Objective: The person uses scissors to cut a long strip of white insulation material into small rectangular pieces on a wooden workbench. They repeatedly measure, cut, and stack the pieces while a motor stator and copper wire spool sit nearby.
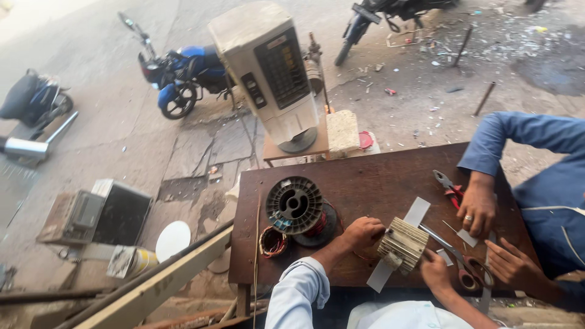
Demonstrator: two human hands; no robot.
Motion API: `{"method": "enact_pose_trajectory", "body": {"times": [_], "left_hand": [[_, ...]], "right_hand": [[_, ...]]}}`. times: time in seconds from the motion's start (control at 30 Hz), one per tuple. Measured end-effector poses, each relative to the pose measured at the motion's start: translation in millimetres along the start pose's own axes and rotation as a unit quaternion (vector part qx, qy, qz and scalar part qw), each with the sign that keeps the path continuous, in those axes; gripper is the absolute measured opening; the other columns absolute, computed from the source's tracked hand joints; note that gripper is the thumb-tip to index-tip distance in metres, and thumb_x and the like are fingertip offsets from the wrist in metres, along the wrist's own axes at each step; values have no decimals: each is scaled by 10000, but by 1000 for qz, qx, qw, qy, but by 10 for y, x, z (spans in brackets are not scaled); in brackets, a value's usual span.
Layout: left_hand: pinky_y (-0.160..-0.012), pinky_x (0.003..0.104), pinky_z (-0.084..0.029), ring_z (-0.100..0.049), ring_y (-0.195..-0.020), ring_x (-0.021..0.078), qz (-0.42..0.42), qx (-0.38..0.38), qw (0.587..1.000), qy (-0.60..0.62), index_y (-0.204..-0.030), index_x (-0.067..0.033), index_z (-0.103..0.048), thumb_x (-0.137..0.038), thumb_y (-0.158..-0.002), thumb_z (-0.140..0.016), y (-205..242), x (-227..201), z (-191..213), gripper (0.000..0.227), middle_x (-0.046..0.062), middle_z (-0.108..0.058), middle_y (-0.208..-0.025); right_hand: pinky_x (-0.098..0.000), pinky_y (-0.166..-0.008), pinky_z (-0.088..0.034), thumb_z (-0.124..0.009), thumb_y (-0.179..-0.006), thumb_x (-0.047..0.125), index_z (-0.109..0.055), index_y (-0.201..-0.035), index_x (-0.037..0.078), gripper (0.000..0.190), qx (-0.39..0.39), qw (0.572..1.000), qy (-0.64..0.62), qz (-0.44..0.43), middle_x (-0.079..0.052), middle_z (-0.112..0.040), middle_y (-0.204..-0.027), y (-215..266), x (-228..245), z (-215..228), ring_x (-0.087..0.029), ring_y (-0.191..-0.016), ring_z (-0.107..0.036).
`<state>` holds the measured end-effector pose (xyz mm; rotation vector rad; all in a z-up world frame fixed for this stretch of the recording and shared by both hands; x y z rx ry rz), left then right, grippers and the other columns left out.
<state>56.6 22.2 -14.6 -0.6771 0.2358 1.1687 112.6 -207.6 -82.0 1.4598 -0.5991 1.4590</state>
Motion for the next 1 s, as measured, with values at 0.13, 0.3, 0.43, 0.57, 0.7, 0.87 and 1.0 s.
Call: {"method": "enact_pose_trajectory", "body": {"times": [0.13, 0.3, 0.43, 0.57, 0.7, 0.87, 1.0], "left_hand": [[-786, 442, -520, -655, -915, 329, 39, -150, 986, -55, -960, -58, -609, -56, -825, -681, 448, 4, 392, 153, 107, -655, -1014], [-647, 331, -535, -657, -718, 184, 386, -312, 838, 226, -913, -21, -651, -4, -883, -722, 1360, 22, 254, 78, 81, -698, -794], [-659, 271, -576, -705, -721, 159, 469, -459, 586, 476, -1034, -12, -628, 38, -877, -651, 1817, -209, -284, 166, 70, -701, -884], [-645, 279, -563, -698, -727, 179, 485, -493, 511, 510, -1076, 6, -660, 32, -924, -668, 2020, -501, -591, 154, 120, -712, -937], [-706, 308, -624, -718, -804, 183, 490, -493, 494, 522, -1104, -27, -644, 33, -892, -654, 2049, -688, -598, 221, 103, -712, -1010], [-703, 294, -564, -655, -829, 176, 440, -500, 571, 481, -1262, -7, -608, -13, -900, -720, 2020, -832, -378, 379, 126, -683, -1048], [-758, 251, -558, -618, -874, 92, 445, -409, 671, 429, -1279, -5, -551, 6, -880, -677, 1860, -1076, -427, 419, 31, -636, -1005]], "right_hand": [[-407, -1033, -423, -533, -1007, 489, -666, -1283, -13, 589, 49, 895, -411, -166, -139, -711, -1264, -4, 13, -120, -266, -1174, -622], [-401, -1119, -372, -619, -948, 293, -583, -1387, 44, 506, 75, 919, -350, -165, -94, -646, -1340, -34, 137, -212, -237, -1275, -559], [-440, -1089, -403, -678, -859, 197, -606, -1374, -15, 561, 122, 946, -259, -153, -165, -690, -1284, -230, 303, -309, -305, -1214, -611], [-432, -1055, -458, -662, -854, 166, -600, -1351, -27, 537, 174, 933, -266, -166, -159, -692, -1281, -724, 591, -633, -301, -1177, -631], [-376, -1057, -473, -682, -872, 156, -610, -1352, 6, 508, 178, 939, -261, -133, -113, -674, -1309, -1173, 859, -1068, -253, -1184, -631], [-364, -1085, -507, -708, -885, 125, -652, -1285, 45, 411, 244, 905, -340, -73, -80, -696, -1269, -1133, 1094, -1215, -231, -1180, -664], [-372, -1013, -493, -745, -928, 252, -578, -1337, 6, 506, 227, 972, 2, 56, -133, -638, -1304, -468, 1125, -845, -231, -1194, -613]]}}
Point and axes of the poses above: each hand's wrist, its own y-axis away from the middle knuckle, its own z-axis out of the back of the hand, x = y × z, the point moved 6 cm from there along -y, towards the middle knuckle
